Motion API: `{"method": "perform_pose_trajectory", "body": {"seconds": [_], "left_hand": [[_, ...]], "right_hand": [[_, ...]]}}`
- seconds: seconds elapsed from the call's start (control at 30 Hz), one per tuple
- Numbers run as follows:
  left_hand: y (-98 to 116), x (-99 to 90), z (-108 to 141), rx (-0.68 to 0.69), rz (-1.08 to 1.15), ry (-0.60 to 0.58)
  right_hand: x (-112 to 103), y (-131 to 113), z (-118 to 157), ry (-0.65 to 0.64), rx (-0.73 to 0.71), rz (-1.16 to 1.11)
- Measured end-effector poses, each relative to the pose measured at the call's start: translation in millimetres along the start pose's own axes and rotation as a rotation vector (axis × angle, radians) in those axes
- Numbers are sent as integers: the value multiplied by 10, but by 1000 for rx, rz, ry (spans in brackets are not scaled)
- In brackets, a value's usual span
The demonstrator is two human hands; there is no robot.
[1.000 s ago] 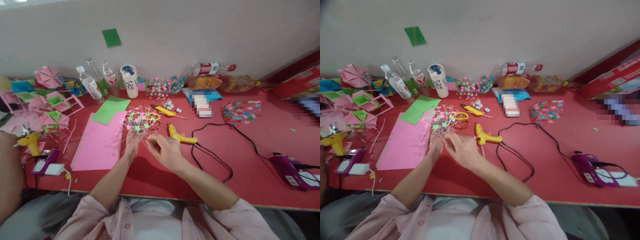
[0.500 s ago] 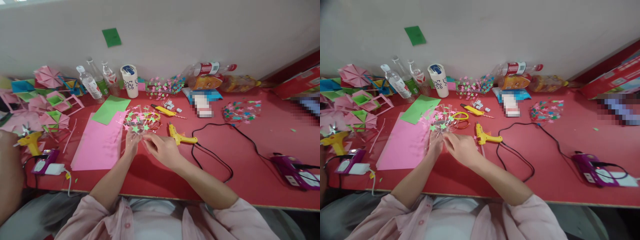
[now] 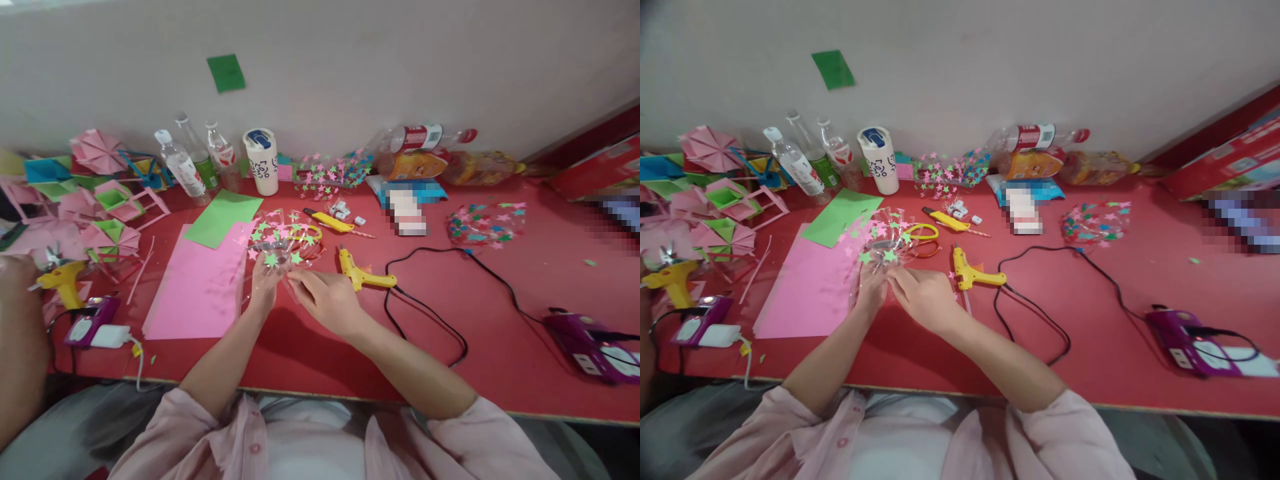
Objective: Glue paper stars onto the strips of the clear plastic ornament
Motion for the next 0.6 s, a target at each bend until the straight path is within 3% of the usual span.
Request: {"method": "perform_pose_trajectory", "body": {"seconds": [0.33, 0.6], "left_hand": [[62, 11, -31, 34, -33, 76], [129, 34, -17, 57, -89, 120]], "right_hand": [[-141, 0, -24, 58, 24, -35], [-151, -103, -48, -36, -250, 31]]}}
Point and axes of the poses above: each hand's wrist, its own z-axis away from the middle knuckle, its own x-axis out of the palm, y = z × x, the point moved 3 cm from there along -z, towards the middle knuckle, and after that the axes turned 10 degrees about z, right-handed, at the moved point
